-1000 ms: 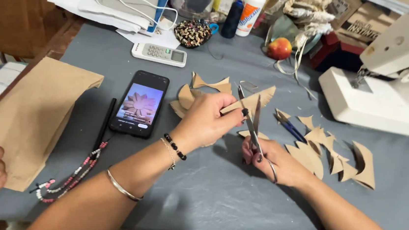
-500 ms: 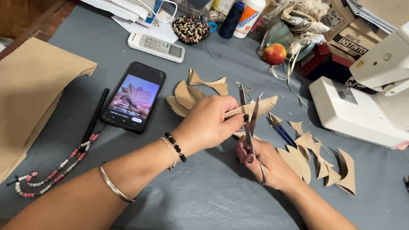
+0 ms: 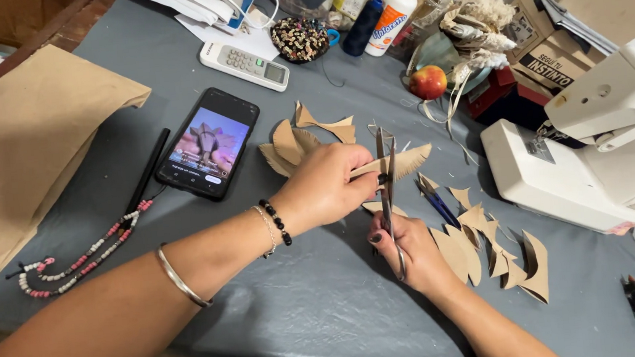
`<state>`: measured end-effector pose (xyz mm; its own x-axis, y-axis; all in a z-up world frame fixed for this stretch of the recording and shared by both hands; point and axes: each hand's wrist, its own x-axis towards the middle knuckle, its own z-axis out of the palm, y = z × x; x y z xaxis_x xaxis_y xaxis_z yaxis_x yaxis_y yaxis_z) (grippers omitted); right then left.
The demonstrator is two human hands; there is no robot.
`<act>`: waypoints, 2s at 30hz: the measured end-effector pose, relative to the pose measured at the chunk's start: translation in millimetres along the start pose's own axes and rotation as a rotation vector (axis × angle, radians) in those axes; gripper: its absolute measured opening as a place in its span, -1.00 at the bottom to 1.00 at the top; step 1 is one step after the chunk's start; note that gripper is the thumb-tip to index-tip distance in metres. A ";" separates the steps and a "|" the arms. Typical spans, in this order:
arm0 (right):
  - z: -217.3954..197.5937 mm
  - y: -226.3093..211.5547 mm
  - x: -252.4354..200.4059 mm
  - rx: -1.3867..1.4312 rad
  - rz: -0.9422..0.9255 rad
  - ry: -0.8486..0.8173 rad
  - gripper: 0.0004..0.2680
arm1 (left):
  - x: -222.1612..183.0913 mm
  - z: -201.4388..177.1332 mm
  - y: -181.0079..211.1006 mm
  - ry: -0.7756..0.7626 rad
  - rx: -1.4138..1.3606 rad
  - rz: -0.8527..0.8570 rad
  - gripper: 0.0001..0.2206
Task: Cutting out curved shapes from cardboard using scissors
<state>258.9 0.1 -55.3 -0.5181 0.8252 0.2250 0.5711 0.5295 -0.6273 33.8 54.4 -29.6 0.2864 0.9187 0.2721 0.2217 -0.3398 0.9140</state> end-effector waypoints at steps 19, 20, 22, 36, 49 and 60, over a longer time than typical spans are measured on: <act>-2.0 3.7 3.4 0.119 -0.156 -0.063 -0.59 | -2.6 -1.1 5.1 -0.018 -0.089 -0.003 -0.79; -1.8 2.8 3.6 0.120 -0.161 -0.063 -0.59 | -4.4 -1.8 7.5 -0.019 -0.095 0.002 -0.77; -1.7 3.3 3.8 0.118 -0.167 -0.071 -0.59 | -6.5 -1.7 9.3 -0.013 -0.105 0.005 -0.76; 0.3 8.5 -3.2 0.069 -0.066 0.011 -0.71 | -7.4 4.5 3.8 0.040 -0.193 0.067 -0.79; 0.5 -0.7 4.3 0.081 -0.205 -0.040 -0.61 | -7.0 6.9 3.0 0.028 -0.178 0.034 -0.82; 5.9 11.0 -4.9 0.042 -0.058 0.055 -0.73 | -7.6 8.2 -0.7 0.065 -0.146 0.068 -0.81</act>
<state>264.0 0.7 -67.7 -0.5126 0.8038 0.3019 0.5132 0.5687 -0.6428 39.1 46.0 -34.8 0.2346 0.9071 0.3495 0.0644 -0.3732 0.9255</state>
